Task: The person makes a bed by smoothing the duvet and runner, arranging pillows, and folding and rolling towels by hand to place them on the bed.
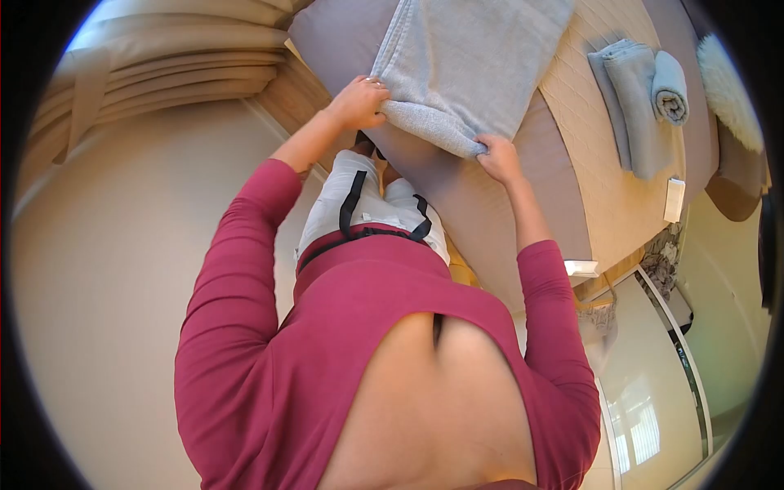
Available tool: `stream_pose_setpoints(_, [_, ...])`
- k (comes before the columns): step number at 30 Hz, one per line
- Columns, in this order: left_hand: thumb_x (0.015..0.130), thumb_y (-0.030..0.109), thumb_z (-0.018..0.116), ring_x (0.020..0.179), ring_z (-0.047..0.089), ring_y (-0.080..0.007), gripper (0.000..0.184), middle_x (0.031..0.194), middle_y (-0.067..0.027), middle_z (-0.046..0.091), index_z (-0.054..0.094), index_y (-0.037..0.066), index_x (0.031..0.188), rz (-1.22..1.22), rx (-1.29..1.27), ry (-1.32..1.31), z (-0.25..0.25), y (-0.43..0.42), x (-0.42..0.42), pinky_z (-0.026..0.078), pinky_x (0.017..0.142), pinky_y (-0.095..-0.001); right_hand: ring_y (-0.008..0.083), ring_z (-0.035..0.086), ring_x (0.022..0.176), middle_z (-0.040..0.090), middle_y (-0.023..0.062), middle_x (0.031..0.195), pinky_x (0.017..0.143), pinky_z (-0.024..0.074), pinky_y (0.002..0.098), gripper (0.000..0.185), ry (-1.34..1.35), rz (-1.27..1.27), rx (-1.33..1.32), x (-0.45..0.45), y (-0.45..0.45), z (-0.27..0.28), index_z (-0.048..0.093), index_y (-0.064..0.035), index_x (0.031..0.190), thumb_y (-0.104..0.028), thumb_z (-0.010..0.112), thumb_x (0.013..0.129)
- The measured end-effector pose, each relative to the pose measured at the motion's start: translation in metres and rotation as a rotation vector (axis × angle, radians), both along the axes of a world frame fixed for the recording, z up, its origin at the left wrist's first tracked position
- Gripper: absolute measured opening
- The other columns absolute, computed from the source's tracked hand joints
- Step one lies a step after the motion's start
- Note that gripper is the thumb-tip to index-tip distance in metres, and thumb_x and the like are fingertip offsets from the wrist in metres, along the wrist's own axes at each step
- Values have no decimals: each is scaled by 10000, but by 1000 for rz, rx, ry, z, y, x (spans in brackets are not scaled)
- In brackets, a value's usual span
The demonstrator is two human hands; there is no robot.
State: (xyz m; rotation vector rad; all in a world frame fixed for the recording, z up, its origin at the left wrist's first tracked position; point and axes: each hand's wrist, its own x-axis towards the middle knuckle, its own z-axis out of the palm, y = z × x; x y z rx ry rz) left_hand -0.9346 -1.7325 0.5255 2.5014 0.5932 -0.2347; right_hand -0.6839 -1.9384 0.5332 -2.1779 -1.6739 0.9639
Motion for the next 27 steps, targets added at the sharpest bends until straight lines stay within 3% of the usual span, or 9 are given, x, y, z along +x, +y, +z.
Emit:
stream_pose_setpoints(4, [649,245,597,890,556,-284,417,904,-148,581,555,37,1008,247,-520,89,4,27,-12,428,785,-355,308,571,681,625,156,773,627,448,353,304,507,-37,-578,16,13,-7,633,-46,880,-85,489,615])
stream_pose_setpoints(8, [694,345,612,924,545,-233,481,944,-153,581,535,18,1038,473,-736,82,-52,18,-31,417,788,-329,312,564,650,612,160,707,597,448,342,322,608,-47,-567,-5,3,-45,613,-29,911,-97,510,614])
stream_pose_setpoints(10, [705,357,617,930,540,-229,500,952,-153,575,523,7,1049,580,-733,76,-60,20,-28,415,790,-326,285,567,770,607,125,855,718,446,378,442,-114,-138,-285,-33,5,-38,558,-90,1072,-105,550,630])
stream_pose_setpoints(13, [717,392,620,922,537,-222,531,980,-144,562,504,-3,1052,803,-759,122,-65,26,-20,415,781,-326,276,497,1009,533,102,1092,873,350,499,542,-395,-143,262,-65,-1,-13,457,-134,1200,-170,575,672])
stream_pose_setpoints(16, [703,400,638,917,548,-248,552,1012,-139,557,485,28,1081,722,-795,274,-68,33,-9,428,773,-336,284,409,1111,447,78,1186,896,252,593,525,-499,-39,132,-89,-5,-15,420,-157,1214,-204,570,713])
stream_pose_setpoints(18, [702,370,636,972,535,-271,504,1033,-123,554,488,83,1089,746,-143,219,-48,10,2,404,843,-393,284,431,1069,456,79,1158,880,265,590,525,-621,11,164,-79,-4,-44,412,-162,1212,-198,575,715])
stream_pose_setpoints(20, [700,337,633,1080,471,-284,501,1074,-109,536,476,119,1122,333,328,-160,-6,-17,11,337,927,-443,285,454,1027,465,80,1130,865,279,588,526,-729,50,187,-75,1,-58,403,-167,1211,-193,581,716])
stream_pose_setpoints(23, [661,279,653,1127,436,-260,498,1100,-81,523,487,142,1111,-102,419,-189,-5,-49,17,288,966,-479,278,465,987,474,68,1104,868,312,542,503,-640,33,75,-69,13,-46,435,-185,1180,-141,586,703])
stream_pose_setpoints(27, [596,232,687,1059,493,-264,575,1066,-96,554,486,149,1129,-99,619,-134,-20,-11,19,289,975,-463,281,504,955,514,77,1075,811,388,475,473,-377,3,-140,-52,30,-13,486,-173,1111,-109,587,653])
